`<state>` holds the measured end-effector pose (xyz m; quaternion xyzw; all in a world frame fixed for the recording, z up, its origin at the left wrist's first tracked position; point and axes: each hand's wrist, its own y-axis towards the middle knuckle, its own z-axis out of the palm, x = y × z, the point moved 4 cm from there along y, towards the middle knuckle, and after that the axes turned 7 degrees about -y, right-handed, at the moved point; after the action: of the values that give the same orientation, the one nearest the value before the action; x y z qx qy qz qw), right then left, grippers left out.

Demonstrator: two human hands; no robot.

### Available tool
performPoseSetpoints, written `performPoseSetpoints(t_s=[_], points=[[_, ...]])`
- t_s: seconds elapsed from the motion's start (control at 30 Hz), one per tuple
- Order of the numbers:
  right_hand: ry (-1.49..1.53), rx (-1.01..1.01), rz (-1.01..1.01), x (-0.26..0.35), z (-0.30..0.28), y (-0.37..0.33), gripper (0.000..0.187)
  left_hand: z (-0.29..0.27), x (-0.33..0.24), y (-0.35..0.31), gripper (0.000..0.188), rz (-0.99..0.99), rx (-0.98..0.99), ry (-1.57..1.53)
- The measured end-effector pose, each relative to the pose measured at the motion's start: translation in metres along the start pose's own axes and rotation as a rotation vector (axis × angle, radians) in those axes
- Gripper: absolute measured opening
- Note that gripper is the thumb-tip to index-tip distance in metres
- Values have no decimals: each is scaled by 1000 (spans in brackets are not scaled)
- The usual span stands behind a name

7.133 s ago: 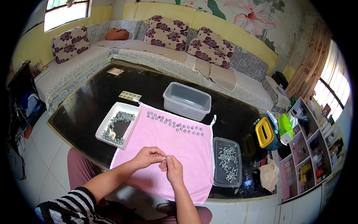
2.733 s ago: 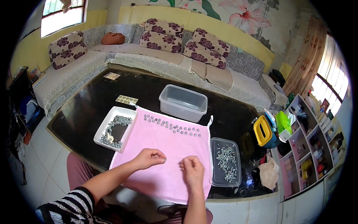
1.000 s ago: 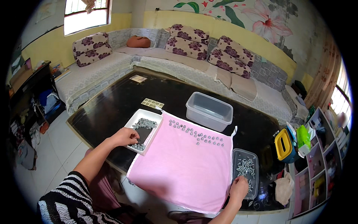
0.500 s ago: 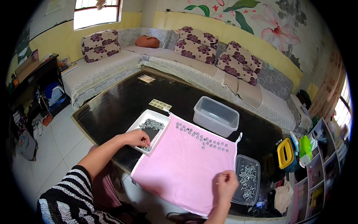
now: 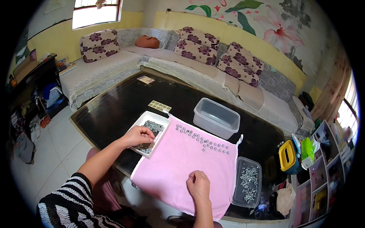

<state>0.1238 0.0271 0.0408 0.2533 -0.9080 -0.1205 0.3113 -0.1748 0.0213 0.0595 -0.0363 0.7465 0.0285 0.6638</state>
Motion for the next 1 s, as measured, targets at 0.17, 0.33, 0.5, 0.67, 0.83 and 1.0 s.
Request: performPoseSetpoints(t_s=[0.17, 0.33, 0.5, 0.67, 0.83, 1.0], points=[[603, 117, 269, -19, 28, -5, 6, 83, -2, -14, 18, -11, 217, -365], [1041, 117, 372, -14, 40, -5, 13, 140, 38, -6, 22, -58, 251, -555], [1079, 57, 373, -17, 40, -5, 13, 157, 44, -1, 19, -107, 163, -550], [1109, 11, 405, -18, 40, -3, 12, 158, 40, -4, 19, -61, 147, -478], [1177, 4, 426, -16, 39, -3, 10, 157, 45, -4, 19, -17, 137, -419], [1209, -8, 427, -20, 39, -3, 10, 159, 47, -5, 19, 23, 101, -400]])
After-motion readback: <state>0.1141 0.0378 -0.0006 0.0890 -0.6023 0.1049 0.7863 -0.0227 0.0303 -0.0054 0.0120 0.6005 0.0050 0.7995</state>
